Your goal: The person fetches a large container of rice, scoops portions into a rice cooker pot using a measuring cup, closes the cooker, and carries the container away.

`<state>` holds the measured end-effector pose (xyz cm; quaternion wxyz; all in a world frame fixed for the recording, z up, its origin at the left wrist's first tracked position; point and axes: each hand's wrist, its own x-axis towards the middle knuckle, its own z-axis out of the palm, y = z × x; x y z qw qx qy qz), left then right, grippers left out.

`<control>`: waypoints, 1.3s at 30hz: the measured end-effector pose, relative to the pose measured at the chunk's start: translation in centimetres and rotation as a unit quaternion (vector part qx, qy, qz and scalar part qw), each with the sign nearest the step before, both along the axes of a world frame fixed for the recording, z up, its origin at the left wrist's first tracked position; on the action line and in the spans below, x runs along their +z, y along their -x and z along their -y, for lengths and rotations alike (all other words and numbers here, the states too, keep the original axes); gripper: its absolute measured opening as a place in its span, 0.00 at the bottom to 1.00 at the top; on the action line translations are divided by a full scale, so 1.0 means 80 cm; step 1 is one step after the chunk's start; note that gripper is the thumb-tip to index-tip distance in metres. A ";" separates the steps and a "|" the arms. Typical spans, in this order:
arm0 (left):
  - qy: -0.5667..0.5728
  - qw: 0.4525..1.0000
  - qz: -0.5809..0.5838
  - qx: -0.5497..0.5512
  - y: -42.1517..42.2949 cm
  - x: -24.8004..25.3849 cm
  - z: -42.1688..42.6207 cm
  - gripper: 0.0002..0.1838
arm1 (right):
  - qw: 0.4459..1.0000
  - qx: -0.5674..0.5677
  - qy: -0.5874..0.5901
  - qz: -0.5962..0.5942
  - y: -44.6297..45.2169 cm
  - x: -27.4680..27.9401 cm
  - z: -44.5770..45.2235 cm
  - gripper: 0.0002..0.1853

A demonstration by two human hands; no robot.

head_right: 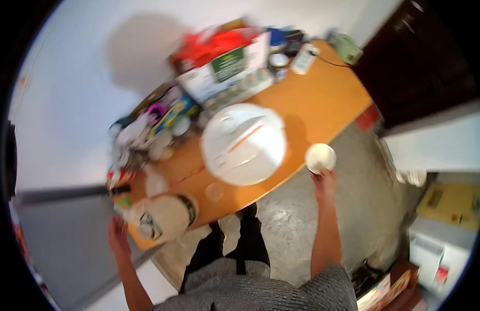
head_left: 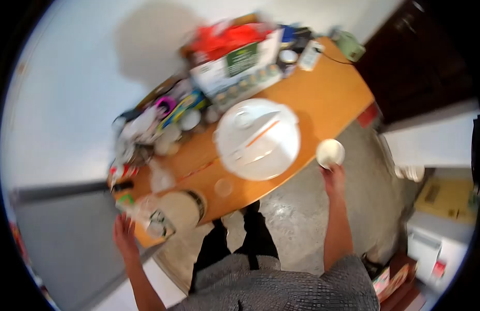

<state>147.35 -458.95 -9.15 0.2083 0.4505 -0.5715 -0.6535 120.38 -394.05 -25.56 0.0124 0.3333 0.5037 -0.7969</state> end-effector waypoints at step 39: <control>-0.458 0.808 -0.361 -0.085 -0.007 0.058 -0.080 0.36 | 0.886 0.398 -0.191 -0.141 -0.336 0.361 0.544 0.29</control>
